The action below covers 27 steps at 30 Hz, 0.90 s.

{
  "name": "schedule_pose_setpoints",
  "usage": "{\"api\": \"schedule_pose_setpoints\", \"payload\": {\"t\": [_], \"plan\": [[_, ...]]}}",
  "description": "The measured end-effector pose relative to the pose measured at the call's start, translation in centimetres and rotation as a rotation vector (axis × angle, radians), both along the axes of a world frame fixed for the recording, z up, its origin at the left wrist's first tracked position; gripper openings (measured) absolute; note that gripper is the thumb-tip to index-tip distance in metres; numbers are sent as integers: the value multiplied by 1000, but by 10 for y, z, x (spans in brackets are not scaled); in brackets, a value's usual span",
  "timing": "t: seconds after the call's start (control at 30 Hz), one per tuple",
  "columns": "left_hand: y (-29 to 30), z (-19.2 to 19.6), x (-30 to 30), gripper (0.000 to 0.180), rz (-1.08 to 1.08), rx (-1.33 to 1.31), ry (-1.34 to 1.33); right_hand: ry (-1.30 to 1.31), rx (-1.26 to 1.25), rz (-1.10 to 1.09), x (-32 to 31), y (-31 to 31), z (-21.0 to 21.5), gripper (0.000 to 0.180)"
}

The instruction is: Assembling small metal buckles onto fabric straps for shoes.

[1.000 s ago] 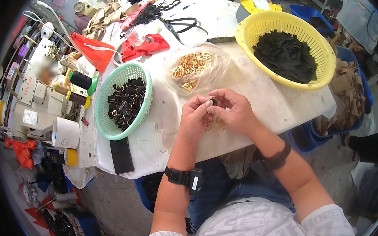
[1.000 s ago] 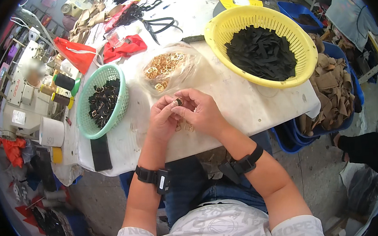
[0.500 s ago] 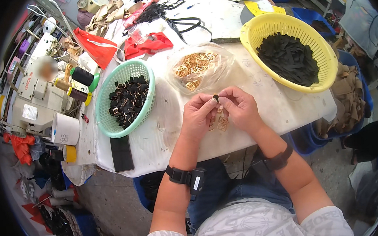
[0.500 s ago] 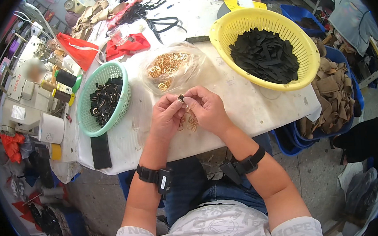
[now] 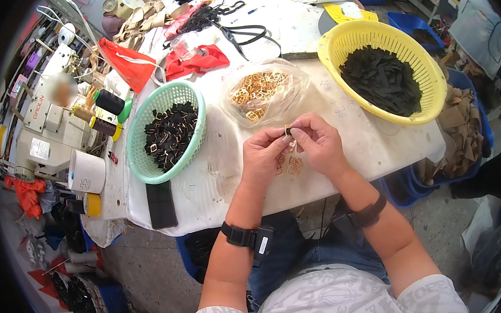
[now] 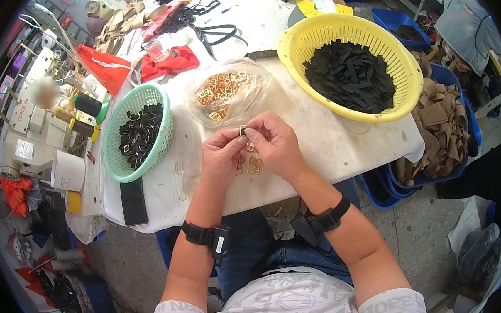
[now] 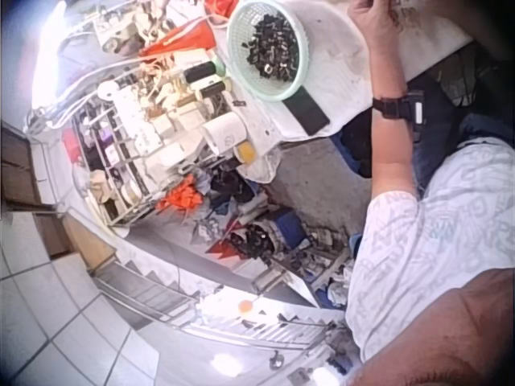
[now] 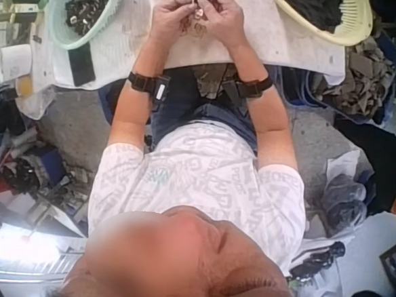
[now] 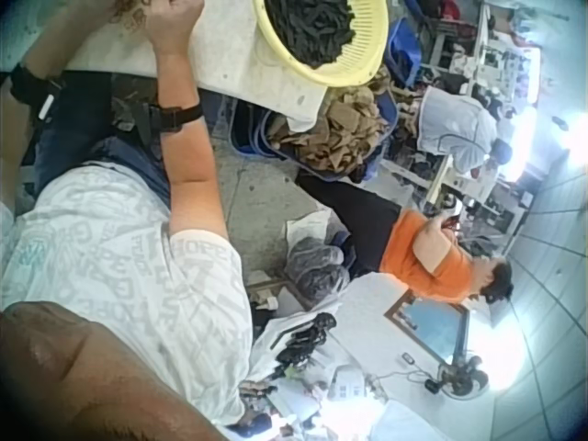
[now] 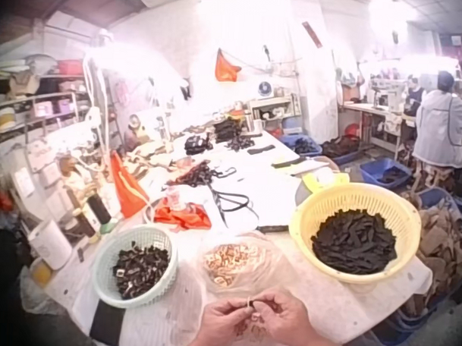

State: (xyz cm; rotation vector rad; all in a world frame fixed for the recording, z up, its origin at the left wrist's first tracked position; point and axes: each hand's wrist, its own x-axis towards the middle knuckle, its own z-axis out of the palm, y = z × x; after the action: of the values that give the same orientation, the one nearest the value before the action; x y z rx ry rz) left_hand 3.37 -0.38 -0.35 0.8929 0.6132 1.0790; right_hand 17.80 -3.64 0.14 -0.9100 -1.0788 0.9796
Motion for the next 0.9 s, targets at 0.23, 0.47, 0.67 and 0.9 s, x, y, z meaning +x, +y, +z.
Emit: {"api": "schedule_pose_setpoints", "payload": {"t": [0.23,0.47,0.67,0.9], "plan": [[-1,5,0,21,-30,46,77,117,-169,37,6,4,-2,9],[-1,5,-1,18,-32,13,77,245,-187,73,9,8,-4,10],[-2,4,1,16,-10,59,145,86,-175,20,5,3,0,7],[-1,4,-1,16,-27,43,104,-189,-51,-63,1,-1,-2,2]]}}
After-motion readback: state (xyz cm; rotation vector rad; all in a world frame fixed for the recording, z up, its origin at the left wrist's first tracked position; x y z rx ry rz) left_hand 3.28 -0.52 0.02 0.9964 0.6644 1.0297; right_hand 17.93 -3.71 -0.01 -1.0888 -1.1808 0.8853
